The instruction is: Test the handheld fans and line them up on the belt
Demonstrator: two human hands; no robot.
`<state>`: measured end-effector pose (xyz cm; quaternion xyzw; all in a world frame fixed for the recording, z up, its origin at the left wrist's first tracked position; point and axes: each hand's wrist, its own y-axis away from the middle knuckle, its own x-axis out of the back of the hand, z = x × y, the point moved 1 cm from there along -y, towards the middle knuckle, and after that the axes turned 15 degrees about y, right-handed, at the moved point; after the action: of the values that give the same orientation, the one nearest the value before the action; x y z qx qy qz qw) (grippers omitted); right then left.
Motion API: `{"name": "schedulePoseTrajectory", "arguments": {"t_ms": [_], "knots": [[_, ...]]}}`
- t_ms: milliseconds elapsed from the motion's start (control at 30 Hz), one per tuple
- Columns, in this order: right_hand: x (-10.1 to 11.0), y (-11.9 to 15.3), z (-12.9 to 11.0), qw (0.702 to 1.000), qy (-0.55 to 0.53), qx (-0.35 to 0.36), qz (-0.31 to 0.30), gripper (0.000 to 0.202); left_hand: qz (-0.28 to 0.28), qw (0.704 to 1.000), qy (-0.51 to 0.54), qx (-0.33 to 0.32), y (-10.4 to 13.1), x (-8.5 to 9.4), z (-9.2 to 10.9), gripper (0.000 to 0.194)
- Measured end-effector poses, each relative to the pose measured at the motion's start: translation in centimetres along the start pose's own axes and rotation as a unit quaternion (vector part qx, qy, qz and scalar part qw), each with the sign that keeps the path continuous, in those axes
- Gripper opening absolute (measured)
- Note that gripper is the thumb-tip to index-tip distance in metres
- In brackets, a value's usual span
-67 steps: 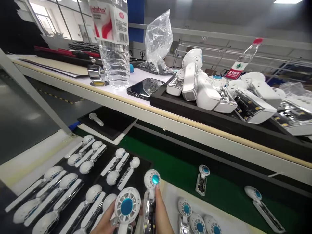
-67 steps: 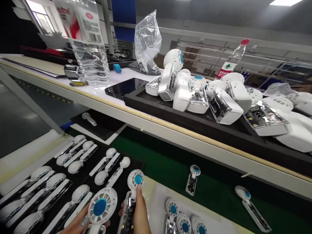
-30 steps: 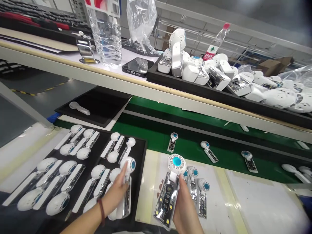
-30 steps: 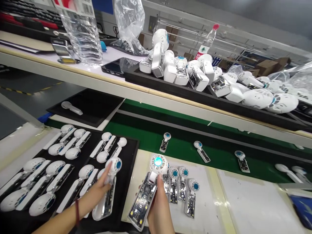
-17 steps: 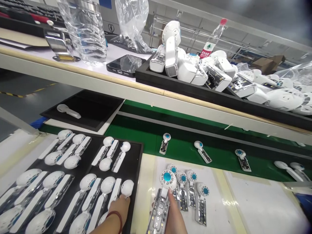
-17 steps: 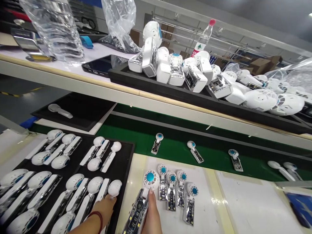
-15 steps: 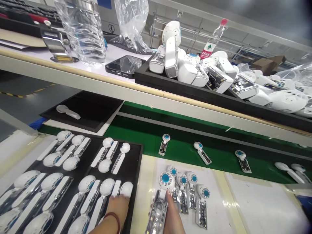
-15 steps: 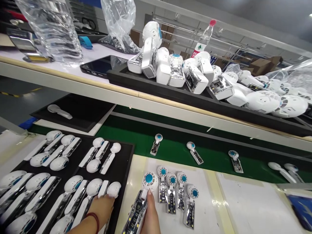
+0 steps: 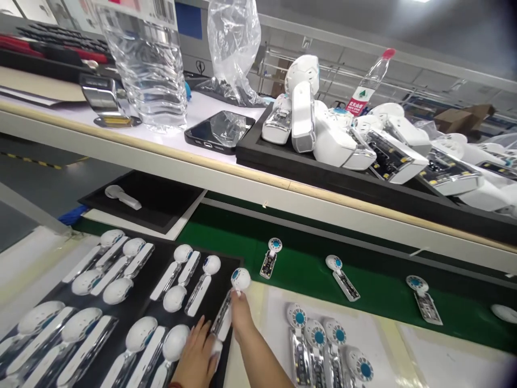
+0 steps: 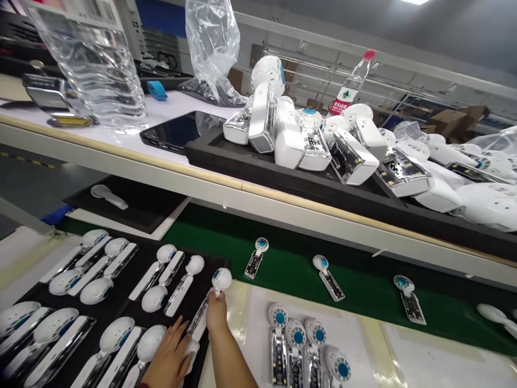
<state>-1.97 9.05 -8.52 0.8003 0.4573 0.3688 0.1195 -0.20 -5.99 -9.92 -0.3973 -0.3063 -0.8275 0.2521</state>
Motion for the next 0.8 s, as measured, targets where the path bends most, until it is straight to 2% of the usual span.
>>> {"name": "schedulePoseTrajectory", "arguments": {"t_ms": [133,200,300,400,467,533,633,733,800], "knots": [[-2.1,-3.5,-2.5,0.992,0.121,-0.013,-0.014,0.034,0.085,0.993,-0.085,0.009,-2.9,3.8,-2.0,0.045],[-2.9,-4.2,-3.2,0.985,0.172,-0.015,-0.021,0.034,0.099,0.989,-0.11,0.024,-5.3,5.4,-2.9,0.049],[-3.7,-4.3,-3.7,0.973,0.228,-0.002,-0.027,0.036,0.081,0.989,-0.124,0.011,-8.2,6.4,-4.2,0.056],[-3.3,-3.7,-4.1,0.962,0.27,0.033,-0.027,0.034,0.083,0.989,-0.124,-0.004,-9.4,6.4,-5.5,0.056],[-2.0,-3.4,-4.5,0.949,0.304,0.079,-0.014,0.03,0.095,0.989,-0.114,-0.01,-9.5,6.2,-6.3,0.052],[-0.4,-3.3,-5.0,0.927,0.344,0.153,-0.003,0.031,0.107,0.989,-0.1,-0.022,-9.4,6.2,-7.0,0.045],[1.1,-4.0,-5.7,0.871,0.397,0.287,-0.036,0.025,0.123,0.989,-0.079,-0.038,-9.3,6.8,-8.2,0.045],[0.3,-5.0,-6.0,0.812,0.421,0.392,-0.101,0.021,0.13,0.988,-0.065,-0.047,-8.7,7.3,-9.1,0.05],[-0.8,-5.4,-6.0,0.787,0.416,0.436,-0.132,0.02,0.139,0.986,-0.063,-0.073,-7.9,7.2,-9.0,0.051]]}}
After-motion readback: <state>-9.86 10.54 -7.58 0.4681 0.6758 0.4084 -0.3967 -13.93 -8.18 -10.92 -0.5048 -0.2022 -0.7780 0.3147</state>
